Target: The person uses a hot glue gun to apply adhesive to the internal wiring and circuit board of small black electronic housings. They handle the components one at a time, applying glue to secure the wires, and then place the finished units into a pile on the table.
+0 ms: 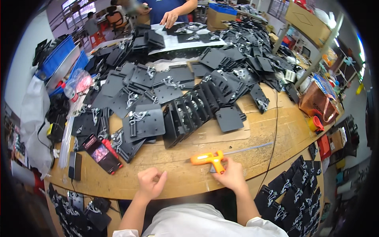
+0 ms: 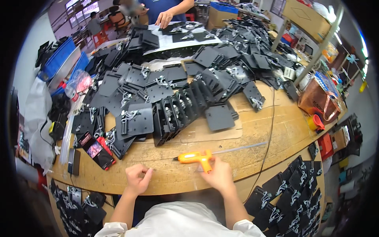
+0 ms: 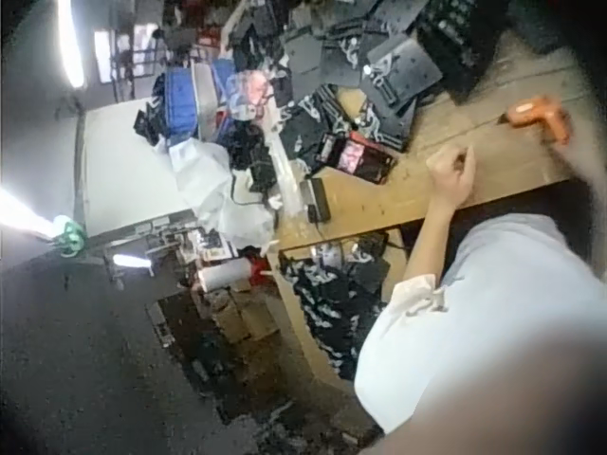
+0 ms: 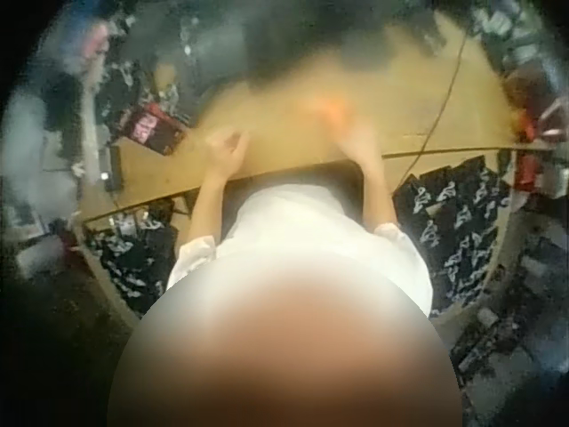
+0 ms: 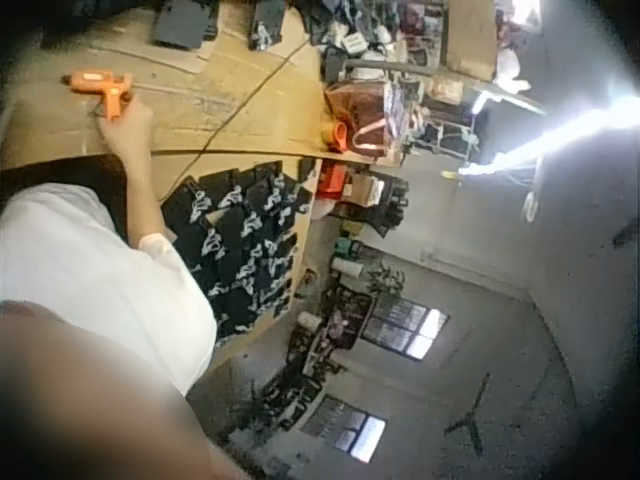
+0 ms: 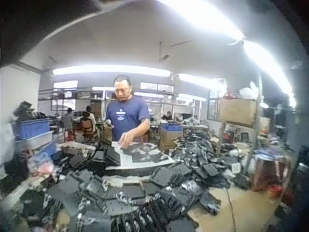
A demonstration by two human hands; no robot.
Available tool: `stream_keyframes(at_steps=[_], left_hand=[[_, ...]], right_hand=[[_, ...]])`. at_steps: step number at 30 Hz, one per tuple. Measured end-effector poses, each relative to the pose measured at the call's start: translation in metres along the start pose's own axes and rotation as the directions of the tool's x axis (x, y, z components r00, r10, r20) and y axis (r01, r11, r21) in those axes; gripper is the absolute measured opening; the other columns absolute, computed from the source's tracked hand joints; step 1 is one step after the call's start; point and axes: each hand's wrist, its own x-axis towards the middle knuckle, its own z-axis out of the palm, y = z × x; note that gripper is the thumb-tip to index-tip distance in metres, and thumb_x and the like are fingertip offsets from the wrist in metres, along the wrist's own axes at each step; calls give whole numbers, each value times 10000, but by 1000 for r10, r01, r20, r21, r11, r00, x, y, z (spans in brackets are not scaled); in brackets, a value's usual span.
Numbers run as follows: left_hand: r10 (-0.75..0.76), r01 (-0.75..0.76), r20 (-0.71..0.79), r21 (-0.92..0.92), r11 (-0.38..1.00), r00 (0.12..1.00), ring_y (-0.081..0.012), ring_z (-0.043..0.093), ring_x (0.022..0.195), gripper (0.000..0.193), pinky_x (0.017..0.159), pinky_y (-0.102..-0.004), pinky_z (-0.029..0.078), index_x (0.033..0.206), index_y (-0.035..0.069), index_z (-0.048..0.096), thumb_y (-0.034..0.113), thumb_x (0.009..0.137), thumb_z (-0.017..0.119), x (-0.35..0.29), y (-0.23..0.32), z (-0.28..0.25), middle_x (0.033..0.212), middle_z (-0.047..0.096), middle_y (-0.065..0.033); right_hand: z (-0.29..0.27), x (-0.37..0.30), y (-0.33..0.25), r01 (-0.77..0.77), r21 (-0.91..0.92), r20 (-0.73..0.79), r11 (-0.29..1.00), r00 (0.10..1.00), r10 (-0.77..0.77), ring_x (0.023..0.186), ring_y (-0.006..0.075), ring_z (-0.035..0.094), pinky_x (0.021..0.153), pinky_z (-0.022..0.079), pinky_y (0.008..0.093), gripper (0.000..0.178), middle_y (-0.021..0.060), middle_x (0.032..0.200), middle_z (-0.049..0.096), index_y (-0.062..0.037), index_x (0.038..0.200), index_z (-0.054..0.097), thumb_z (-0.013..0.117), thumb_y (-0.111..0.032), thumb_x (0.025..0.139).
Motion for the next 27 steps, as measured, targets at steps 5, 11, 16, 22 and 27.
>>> stream_keyframes(at_steps=[5, 11, 16, 22, 27], left_hand=[[258, -253, 36, 370, 894, 966, -375, 545, 1122, 815, 943, -400, 462, 1324, -26, 427, 234, 657, 817, 60, 8, -22, 1200, 561, -214], [207, -276, 219, 358, 892, 953, -455, 541, 1128, 664, 981, -438, 444, 1357, 175, 487, 205, 751, 755, 131, 10, 3, 1277, 497, -324], [286, -278, -72, 104, 955, 956, -354, 661, 812, 263, 690, -385, 519, 1080, 9, 609, -1, 816, 611, 131, -12, -7, 940, 661, -209], [275, -184, -363, 266, 946, 890, -378, 648, 719, 175, 617, -372, 513, 984, -7, 611, -61, 819, 590, 99, 1, -18, 836, 656, -211], [-15, 6, -516, -20, 1000, 856, -54, 524, 590, 58, 517, -194, 400, 887, -43, 621, -80, 843, 611, 6, -11, -47, 737, 621, -49]], right_hand=[[-21, 8, 35, -239, 743, 303, 626, 953, 4, 694, 159, 601, 591, 481, 281, 347, 56, 820, 611, -52, 964, 591, 775, -75, 670], [-14, -13, 55, -200, 896, 104, -397, 963, -249, 743, 199, 577, 596, 460, 324, 423, 129, 1025, 597, -94, 1136, 484, 712, -173, 788], [-10, -23, 36, -309, 854, 183, -419, 932, -314, 759, 227, 598, 608, 469, 345, 399, 167, 968, 631, -75, 1084, 534, 726, -191, 754], [3, -22, -21, -184, 954, 145, -237, 974, -171, 911, 278, 576, 765, 462, 390, 421, 172, 1001, 617, -56, 1120, 546, 679, -162, 735], [11, -37, -20, -86, 995, 98, 57, 963, -250, 992, 321, 576, 837, 478, 434, 351, 153, 1005, 611, -7, 1043, 582, 675, -154, 739]])
